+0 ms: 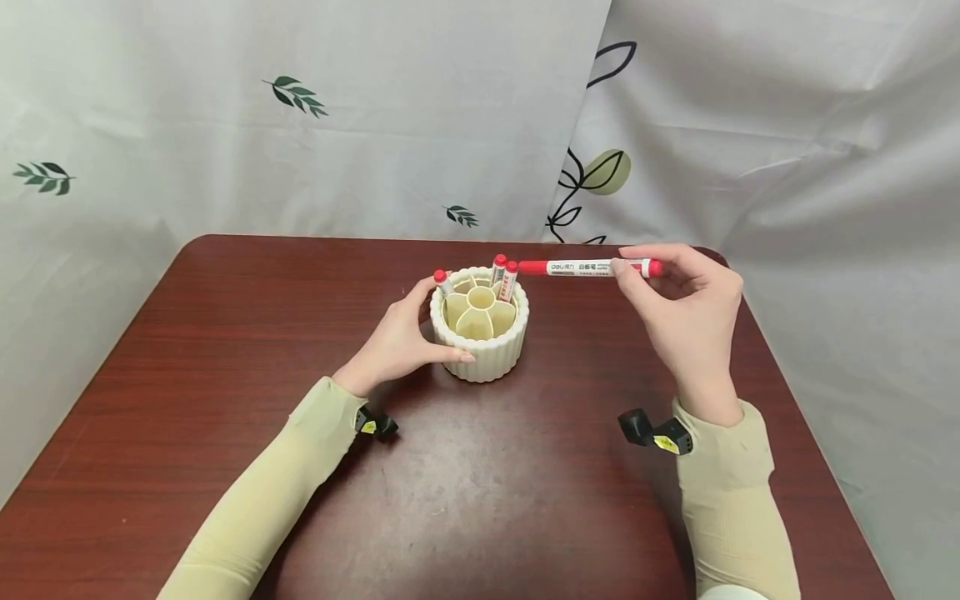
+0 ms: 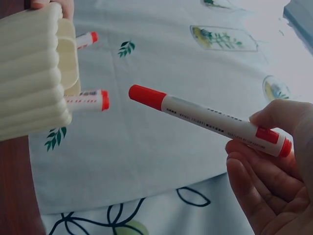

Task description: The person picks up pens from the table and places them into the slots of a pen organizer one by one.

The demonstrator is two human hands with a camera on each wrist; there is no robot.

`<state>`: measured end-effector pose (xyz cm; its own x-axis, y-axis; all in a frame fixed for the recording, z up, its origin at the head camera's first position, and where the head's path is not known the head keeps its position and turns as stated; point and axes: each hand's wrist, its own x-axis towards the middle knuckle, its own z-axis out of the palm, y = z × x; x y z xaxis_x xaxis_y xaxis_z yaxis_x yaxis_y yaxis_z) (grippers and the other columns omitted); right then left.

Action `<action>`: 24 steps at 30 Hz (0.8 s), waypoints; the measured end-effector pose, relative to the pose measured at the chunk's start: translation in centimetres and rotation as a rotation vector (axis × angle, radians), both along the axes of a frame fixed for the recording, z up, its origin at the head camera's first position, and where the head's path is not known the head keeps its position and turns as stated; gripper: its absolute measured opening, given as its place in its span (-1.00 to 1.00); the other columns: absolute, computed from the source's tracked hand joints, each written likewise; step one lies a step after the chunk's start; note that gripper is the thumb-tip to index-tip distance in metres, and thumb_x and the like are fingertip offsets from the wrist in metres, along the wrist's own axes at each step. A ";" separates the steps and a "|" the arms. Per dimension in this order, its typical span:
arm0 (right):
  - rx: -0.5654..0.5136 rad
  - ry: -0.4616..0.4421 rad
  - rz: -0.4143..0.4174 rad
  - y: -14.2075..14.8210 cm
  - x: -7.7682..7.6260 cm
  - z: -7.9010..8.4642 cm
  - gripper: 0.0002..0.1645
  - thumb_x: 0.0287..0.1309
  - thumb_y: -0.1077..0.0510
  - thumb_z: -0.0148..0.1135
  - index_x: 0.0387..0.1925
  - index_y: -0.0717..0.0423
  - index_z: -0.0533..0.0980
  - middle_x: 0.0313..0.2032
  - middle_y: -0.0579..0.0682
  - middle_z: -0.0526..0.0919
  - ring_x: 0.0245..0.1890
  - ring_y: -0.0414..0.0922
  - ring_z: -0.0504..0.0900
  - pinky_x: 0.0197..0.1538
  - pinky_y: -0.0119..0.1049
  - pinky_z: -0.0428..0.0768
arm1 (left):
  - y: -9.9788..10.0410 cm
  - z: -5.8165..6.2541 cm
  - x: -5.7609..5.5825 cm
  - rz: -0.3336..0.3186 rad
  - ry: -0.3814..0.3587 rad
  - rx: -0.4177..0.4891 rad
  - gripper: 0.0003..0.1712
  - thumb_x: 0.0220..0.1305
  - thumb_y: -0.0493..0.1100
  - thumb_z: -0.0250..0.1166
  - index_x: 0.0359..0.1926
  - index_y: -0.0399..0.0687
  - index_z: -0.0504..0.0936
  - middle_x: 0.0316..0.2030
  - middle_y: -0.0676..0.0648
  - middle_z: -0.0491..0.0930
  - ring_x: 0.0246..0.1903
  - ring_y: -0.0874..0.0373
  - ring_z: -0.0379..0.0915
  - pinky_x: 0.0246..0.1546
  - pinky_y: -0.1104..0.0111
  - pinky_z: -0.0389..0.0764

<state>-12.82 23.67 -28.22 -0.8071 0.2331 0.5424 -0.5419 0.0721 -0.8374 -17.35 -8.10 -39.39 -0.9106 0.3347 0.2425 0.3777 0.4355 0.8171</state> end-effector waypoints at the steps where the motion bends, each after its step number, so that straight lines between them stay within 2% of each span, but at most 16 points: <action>1: 0.001 0.011 0.006 -0.1 0.1 0.1 -0.76 0.00 0.50 0.47 -0.27 0.63 0.64 -0.55 0.16 0.68 -0.61 -0.11 0.60 -0.38 -0.44 0.65 | 0.0 0.0 0.0 -0.002 0.000 0.001 0.34 -0.32 0.28 0.73 0.48 0.03 0.27 0.25 0.15 0.49 0.17 0.28 0.42 0.23 0.28 0.42; 6: -0.038 0.026 0.036 -0.9 0.8 0.8 -0.75 -0.06 0.54 0.47 -0.32 0.68 0.61 -0.57 0.17 0.65 -0.64 -0.12 0.56 -0.40 -0.44 0.64 | 0.0 0.0 0.0 -0.006 -0.003 0.006 0.34 -0.31 0.27 0.73 0.48 0.03 0.27 0.25 0.14 0.49 0.17 0.26 0.43 0.23 0.27 0.43; 12: 0.007 0.042 0.026 -2.0 1.5 1.4 -0.79 -0.07 0.54 0.47 -0.38 0.66 0.62 -0.59 0.11 0.66 -0.67 -0.18 0.51 -0.44 -0.49 0.59 | 0.0 0.0 0.0 -0.005 -0.008 -0.001 0.33 -0.32 0.28 0.73 0.48 0.08 0.27 0.25 0.14 0.49 0.18 0.26 0.43 0.23 0.26 0.43; 15: 0.087 0.032 -0.005 -2.3 1.7 1.4 -0.82 -0.07 0.52 0.48 -0.39 0.61 0.65 -0.58 0.08 0.66 -0.66 -0.21 0.49 -0.44 -0.51 0.55 | -0.1 0.1 0.0 -0.005 -0.015 -0.002 0.33 -0.32 0.29 0.73 0.48 0.10 0.26 0.26 0.14 0.49 0.18 0.26 0.42 0.23 0.26 0.43; 20: 0.301 -0.009 -0.070 -2.7 1.9 1.6 -0.88 -0.01 0.46 0.50 -0.36 0.44 0.72 -0.56 0.05 0.66 -0.63 -0.23 0.50 -0.44 -0.50 0.53 | -0.1 0.1 -0.1 -0.001 -0.022 -0.014 0.34 -0.32 0.33 0.71 0.49 0.13 0.25 0.27 0.18 0.47 0.19 0.30 0.40 0.23 0.27 0.42; 24: 0.391 -0.026 -0.059 -2.9 2.0 1.4 -0.88 0.02 0.43 0.49 -0.32 0.36 0.74 -0.52 0.04 0.70 -0.59 -0.23 0.54 -0.42 -0.49 0.53 | -0.1 0.1 -0.1 -0.002 -0.019 -0.012 0.33 -0.32 0.31 0.72 0.49 0.14 0.26 0.26 0.20 0.47 0.18 0.33 0.40 0.23 0.29 0.42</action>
